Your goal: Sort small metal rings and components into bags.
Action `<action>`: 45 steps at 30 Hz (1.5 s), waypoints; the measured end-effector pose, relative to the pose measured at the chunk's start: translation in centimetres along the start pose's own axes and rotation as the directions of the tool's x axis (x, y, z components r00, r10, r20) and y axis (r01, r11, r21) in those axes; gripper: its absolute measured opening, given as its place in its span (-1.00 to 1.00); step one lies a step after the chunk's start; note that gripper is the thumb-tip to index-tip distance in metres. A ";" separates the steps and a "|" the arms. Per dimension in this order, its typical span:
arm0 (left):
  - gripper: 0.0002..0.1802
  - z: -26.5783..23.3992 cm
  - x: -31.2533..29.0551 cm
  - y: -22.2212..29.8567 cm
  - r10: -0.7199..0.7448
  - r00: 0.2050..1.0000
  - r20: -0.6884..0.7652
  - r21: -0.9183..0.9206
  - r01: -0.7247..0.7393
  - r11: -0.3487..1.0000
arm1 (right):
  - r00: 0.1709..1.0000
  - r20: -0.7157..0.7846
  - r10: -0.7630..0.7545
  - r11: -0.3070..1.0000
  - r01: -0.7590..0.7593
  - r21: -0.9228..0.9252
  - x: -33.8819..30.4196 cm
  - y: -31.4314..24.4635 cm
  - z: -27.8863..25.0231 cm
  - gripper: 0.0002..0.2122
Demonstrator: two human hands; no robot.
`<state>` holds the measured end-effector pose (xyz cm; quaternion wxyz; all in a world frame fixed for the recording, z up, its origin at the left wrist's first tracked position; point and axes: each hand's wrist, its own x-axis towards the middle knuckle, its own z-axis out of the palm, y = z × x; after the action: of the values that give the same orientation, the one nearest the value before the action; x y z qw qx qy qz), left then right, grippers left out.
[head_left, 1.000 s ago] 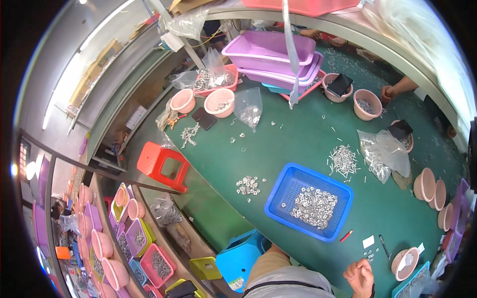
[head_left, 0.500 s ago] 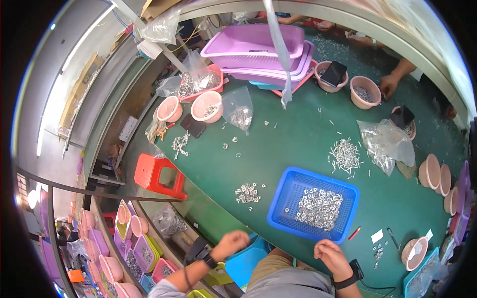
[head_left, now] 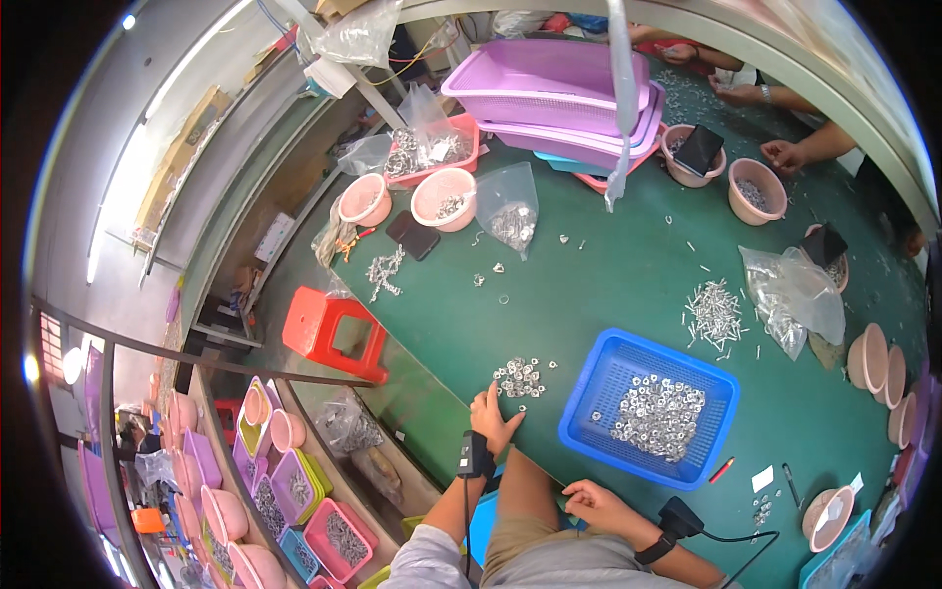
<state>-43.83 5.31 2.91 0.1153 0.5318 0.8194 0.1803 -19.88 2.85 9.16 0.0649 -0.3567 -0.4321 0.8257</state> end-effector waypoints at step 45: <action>-0.67 -5.0 12.0 -8.4 0.259 0.661 0.705 -0.709 0.652 0.268 | 0.159 -0.769 -0.619 0.776 -0.028 -0.630 25.4 -9.0 3.4 -0.87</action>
<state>-57.61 12.25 4.00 0.7357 0.2563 0.4944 0.3855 -42.63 16.69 3.73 0.3887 -0.6899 -0.5600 0.2435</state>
